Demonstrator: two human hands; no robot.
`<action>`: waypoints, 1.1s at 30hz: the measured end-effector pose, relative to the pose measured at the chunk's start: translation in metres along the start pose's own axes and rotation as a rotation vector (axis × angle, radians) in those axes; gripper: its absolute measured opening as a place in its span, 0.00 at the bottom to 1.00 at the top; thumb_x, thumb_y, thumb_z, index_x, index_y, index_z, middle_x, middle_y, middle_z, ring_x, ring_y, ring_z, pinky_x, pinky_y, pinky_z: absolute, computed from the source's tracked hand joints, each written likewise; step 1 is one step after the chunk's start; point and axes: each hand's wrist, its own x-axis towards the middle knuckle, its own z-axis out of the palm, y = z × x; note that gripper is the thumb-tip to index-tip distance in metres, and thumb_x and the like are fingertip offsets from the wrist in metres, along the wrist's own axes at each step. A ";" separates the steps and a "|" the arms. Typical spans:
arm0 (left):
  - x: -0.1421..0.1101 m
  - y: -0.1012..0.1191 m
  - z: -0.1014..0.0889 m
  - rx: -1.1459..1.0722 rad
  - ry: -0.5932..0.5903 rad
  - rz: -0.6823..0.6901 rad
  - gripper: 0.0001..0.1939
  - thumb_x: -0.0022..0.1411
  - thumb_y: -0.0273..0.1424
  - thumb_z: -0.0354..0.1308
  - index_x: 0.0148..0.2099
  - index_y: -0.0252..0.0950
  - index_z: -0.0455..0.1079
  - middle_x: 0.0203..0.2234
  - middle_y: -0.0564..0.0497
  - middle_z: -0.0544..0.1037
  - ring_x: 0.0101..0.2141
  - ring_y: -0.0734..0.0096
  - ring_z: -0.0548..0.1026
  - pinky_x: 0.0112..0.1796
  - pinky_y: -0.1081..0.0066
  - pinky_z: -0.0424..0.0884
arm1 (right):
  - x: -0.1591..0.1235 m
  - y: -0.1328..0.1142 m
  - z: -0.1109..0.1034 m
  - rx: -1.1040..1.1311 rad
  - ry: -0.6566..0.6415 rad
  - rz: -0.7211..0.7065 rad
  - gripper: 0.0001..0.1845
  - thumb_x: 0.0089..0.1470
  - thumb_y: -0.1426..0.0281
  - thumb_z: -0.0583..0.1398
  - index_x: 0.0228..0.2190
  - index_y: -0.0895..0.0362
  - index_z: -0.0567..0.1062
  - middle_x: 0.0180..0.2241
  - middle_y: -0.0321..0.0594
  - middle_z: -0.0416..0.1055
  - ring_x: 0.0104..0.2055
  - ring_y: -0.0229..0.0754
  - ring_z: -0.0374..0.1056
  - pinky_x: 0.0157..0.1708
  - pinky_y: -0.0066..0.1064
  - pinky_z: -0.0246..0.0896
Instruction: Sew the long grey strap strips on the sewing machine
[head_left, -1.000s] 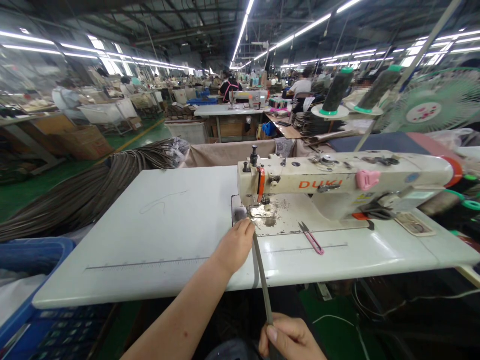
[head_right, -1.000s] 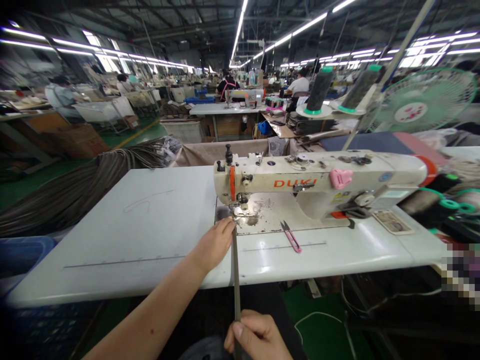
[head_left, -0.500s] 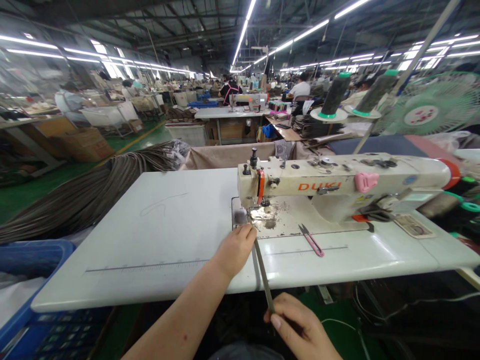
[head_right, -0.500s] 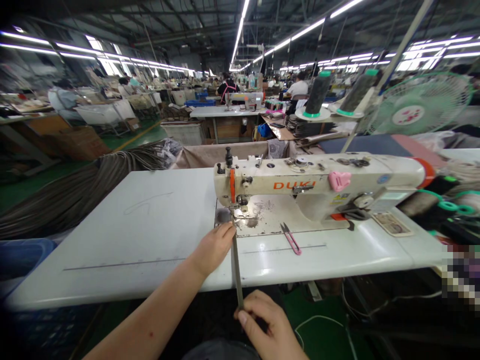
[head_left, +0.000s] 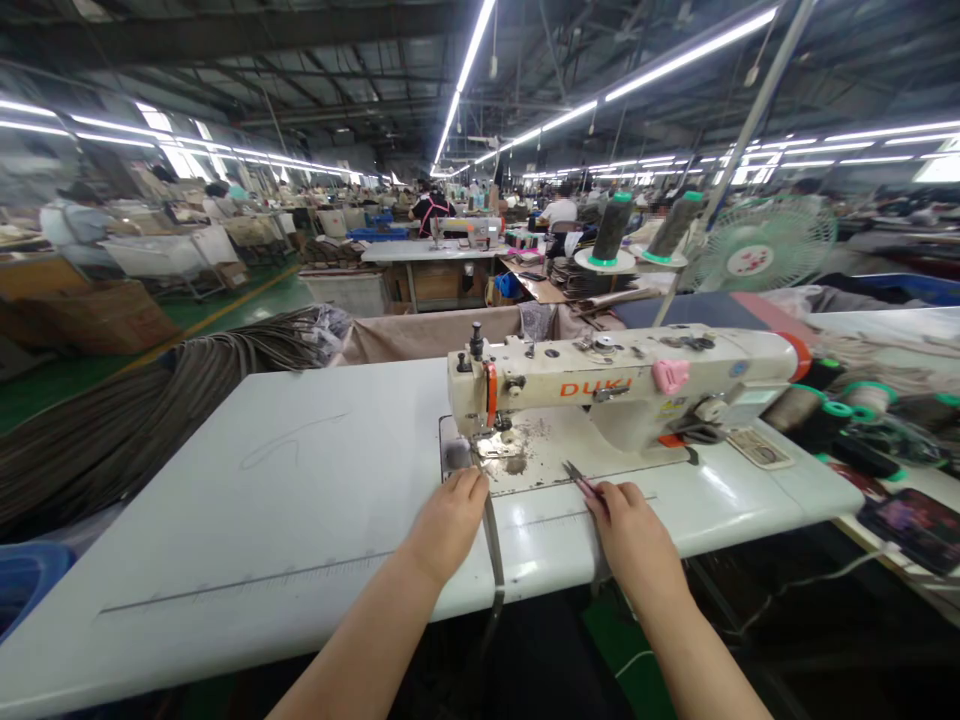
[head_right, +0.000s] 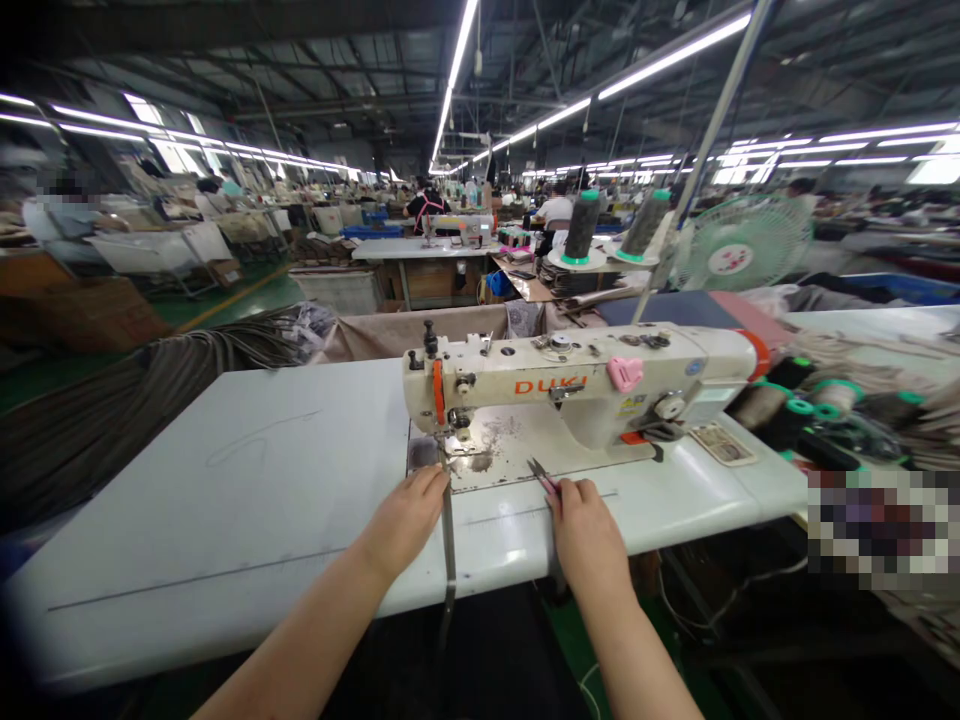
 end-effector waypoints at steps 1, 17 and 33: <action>0.000 0.000 0.000 0.002 0.000 -0.003 0.16 0.68 0.19 0.50 0.56 0.33 0.68 0.52 0.41 0.77 0.55 0.58 0.77 0.60 0.57 0.73 | 0.002 0.000 0.000 0.074 0.021 0.006 0.11 0.64 0.66 0.57 0.37 0.55 0.79 0.36 0.48 0.73 0.35 0.51 0.71 0.42 0.43 0.68; 0.004 0.002 -0.011 -0.064 -0.062 -0.073 0.13 0.68 0.19 0.53 0.52 0.35 0.69 0.52 0.40 0.76 0.53 0.58 0.77 0.56 0.58 0.75 | 0.020 -0.046 0.003 0.897 0.031 0.301 0.31 0.52 0.45 0.66 0.45 0.56 0.73 0.30 0.38 0.76 0.23 0.40 0.71 0.21 0.30 0.66; 0.005 0.001 -0.010 -0.120 -0.059 -0.085 0.15 0.67 0.19 0.52 0.54 0.35 0.68 0.54 0.40 0.75 0.56 0.59 0.76 0.60 0.58 0.72 | -0.108 -0.077 0.026 0.930 -0.897 0.161 0.26 0.60 0.46 0.63 0.38 0.57 0.83 0.37 0.43 0.79 0.43 0.50 0.74 0.47 0.39 0.68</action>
